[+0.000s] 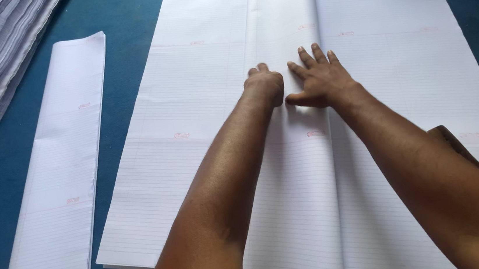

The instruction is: The person folds large sheets of lined paper in half and then in thirds, using a wooden block to press the creases flat. The folded sheets are stacked on the table.

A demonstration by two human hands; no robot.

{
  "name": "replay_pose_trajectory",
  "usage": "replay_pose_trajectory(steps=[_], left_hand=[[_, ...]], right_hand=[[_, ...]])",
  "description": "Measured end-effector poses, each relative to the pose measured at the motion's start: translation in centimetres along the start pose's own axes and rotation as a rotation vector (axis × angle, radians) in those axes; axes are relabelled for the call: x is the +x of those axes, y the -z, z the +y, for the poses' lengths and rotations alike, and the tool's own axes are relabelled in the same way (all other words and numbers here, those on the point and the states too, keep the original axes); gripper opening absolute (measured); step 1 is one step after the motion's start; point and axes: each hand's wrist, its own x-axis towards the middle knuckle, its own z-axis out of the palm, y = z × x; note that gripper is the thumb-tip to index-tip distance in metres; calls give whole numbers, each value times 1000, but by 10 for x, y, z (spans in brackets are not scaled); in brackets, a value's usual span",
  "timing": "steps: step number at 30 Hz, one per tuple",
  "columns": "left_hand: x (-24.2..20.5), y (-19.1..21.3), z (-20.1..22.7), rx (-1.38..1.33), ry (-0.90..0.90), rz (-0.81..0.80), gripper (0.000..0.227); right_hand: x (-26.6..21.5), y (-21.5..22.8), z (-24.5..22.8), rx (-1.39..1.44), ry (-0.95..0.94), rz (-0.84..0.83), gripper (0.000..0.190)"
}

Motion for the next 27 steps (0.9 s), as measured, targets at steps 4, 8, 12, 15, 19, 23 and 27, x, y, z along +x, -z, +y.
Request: replay_pose_trajectory(steps=[4, 8, 12, 15, 19, 23, 27], left_hand=[[4, -4, -5, -53, -23, -22, 82], [-8, 10, -12, -10, -27, -110, 102], [-23, 21, -5, -65, -3, -187, 123], [-28, 19, 3, -109, 24, -160, 136], [-26, 19, 7, 11, 1, -142, 143], [-25, 21, 11, -37, 37, -155, 143], [-29, 22, 14, -17, 42, -140, 137]], right_hand=[[0, -21, 6, 54, 23, 53, 99], [2, -37, 8, 104, 31, 91, 98], [2, -47, 15, 171, 42, 104, 100], [2, -53, 13, 218, 47, 123, 101], [-1, -44, 11, 241, 53, 142, 102], [-13, -19, 20, 465, 39, 56, 90], [-43, 1, 39, 665, -26, 81, 64]])
